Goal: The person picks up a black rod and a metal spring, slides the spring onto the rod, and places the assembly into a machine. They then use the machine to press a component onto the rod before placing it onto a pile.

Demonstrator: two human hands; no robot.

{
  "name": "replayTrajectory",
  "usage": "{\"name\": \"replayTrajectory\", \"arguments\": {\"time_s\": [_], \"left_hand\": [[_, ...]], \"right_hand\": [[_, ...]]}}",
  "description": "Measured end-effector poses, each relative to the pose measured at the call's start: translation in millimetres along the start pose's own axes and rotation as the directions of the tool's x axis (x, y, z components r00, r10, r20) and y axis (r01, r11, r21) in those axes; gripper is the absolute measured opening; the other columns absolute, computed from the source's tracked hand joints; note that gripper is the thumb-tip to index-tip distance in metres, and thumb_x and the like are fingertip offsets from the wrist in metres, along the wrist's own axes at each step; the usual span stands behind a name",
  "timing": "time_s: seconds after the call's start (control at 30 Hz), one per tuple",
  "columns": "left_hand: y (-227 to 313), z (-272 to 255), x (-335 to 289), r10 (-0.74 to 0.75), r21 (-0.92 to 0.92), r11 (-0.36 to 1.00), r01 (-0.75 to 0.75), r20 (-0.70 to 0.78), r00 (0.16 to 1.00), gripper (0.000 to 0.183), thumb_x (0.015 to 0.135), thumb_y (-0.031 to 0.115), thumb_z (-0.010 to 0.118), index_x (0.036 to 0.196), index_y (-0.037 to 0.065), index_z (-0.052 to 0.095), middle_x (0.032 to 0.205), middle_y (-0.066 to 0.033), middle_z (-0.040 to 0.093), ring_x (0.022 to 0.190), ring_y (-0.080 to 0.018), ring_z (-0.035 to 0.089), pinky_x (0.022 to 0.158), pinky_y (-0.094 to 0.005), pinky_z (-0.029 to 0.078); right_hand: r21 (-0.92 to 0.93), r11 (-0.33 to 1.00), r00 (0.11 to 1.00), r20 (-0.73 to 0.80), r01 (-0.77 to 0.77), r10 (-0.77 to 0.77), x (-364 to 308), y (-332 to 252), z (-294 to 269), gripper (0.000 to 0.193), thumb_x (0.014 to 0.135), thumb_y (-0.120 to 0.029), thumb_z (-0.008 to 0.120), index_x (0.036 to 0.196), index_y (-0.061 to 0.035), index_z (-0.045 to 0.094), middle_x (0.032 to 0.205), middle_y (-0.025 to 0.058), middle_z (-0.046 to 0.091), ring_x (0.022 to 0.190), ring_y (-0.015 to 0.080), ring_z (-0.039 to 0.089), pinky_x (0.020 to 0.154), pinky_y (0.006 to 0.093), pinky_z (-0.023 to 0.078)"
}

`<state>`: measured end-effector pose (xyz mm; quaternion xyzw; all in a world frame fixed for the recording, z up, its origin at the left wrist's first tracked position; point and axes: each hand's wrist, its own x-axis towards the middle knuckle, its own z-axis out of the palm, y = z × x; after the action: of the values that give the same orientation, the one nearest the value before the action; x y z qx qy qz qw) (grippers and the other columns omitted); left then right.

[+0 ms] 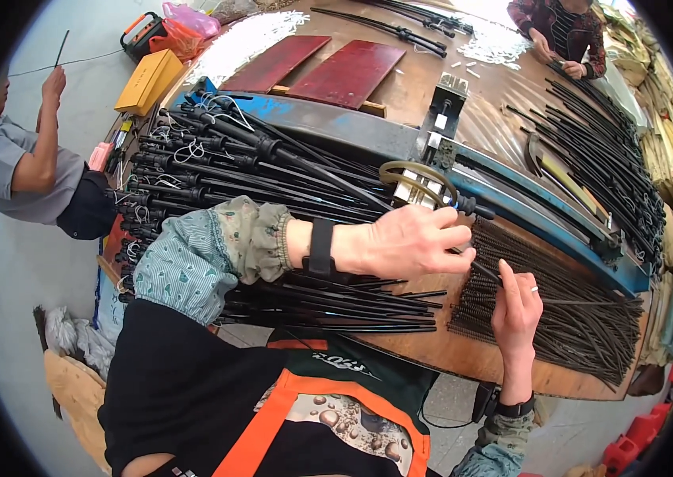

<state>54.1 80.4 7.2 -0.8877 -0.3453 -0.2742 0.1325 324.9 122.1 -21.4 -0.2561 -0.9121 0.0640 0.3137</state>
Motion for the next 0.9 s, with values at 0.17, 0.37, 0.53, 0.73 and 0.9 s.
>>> {"name": "replayTrajectory", "arguments": {"time_s": [0.17,0.37,0.53,0.73,0.9], "left_hand": [[-10.4,-14.0,42.9,0.119,0.086,0.989,-0.124,0.054,0.991,0.027,0.074,0.013,0.065,0.1,0.01,0.058,0.089,-0.0036,0.059,0.082,-0.0199,0.062,0.057,-0.0306,0.055],[-32.7,-14.3,115.0,0.035,0.169,0.983,-0.067,0.184,0.982,0.033,0.081,0.005,0.063,0.114,0.008,0.061,0.082,-0.0076,0.056,0.077,-0.0261,0.061,0.063,-0.037,0.052],[-25.5,19.7,149.8,0.081,0.006,0.996,-0.086,0.275,0.958,0.029,0.085,0.006,0.061,0.114,0.008,0.058,0.082,-0.0104,0.056,0.079,-0.0307,0.062,0.065,-0.0405,0.052],[-24.5,50.1,166.2,0.114,-0.128,0.989,-0.077,0.317,0.942,0.019,0.091,0.008,0.059,0.11,0.008,0.056,0.08,-0.0128,0.056,0.077,-0.0335,0.062,0.065,-0.043,0.052],[-46.1,47.6,160.0,0.01,-0.072,0.997,0.016,0.34,0.941,0.018,0.091,0.008,0.06,0.109,0.008,0.056,0.078,-0.0131,0.056,0.075,-0.0346,0.061,0.065,-0.044,0.051]], "right_hand": [[-0.256,0.965,0.978,-0.179,0.054,-0.103,-3.9,43.9,-32.1,0.049,0.079,-0.008,0.08,0.124,-0.0003,0.062,0.113,0.0159,0.068,0.104,0.0355,0.065,0.091,0.0423,0.053],[-0.076,0.91,0.828,-0.451,-0.408,0.334,-29.5,108.8,-54.2,0.034,0.084,-0.018,0.078,0.116,-0.012,0.069,0.086,0.0092,0.071,0.069,0.0248,0.067,0.06,0.0329,0.053],[-0.041,0.901,0.837,-0.39,-0.432,0.384,-48.5,145.7,-94.2,0.037,0.082,-0.021,0.079,0.117,-0.0137,0.07,0.083,0.0094,0.07,0.066,0.0246,0.066,0.059,0.0331,0.052],[-0.212,0.91,0.824,-0.531,-0.356,0.199,-55.7,197.9,-92.1,0.031,0.082,-0.025,0.079,0.109,-0.013,0.071,0.082,0.007,0.069,0.064,0.0249,0.064,0.06,0.0332,0.052],[-0.181,0.948,0.885,-0.437,-0.262,0.161,-48.2,206.0,-80.7,0.023,0.082,-0.025,0.078,0.101,-0.0135,0.072,0.084,0.007,0.07,0.069,0.0246,0.067,0.062,0.0357,0.054]]}}
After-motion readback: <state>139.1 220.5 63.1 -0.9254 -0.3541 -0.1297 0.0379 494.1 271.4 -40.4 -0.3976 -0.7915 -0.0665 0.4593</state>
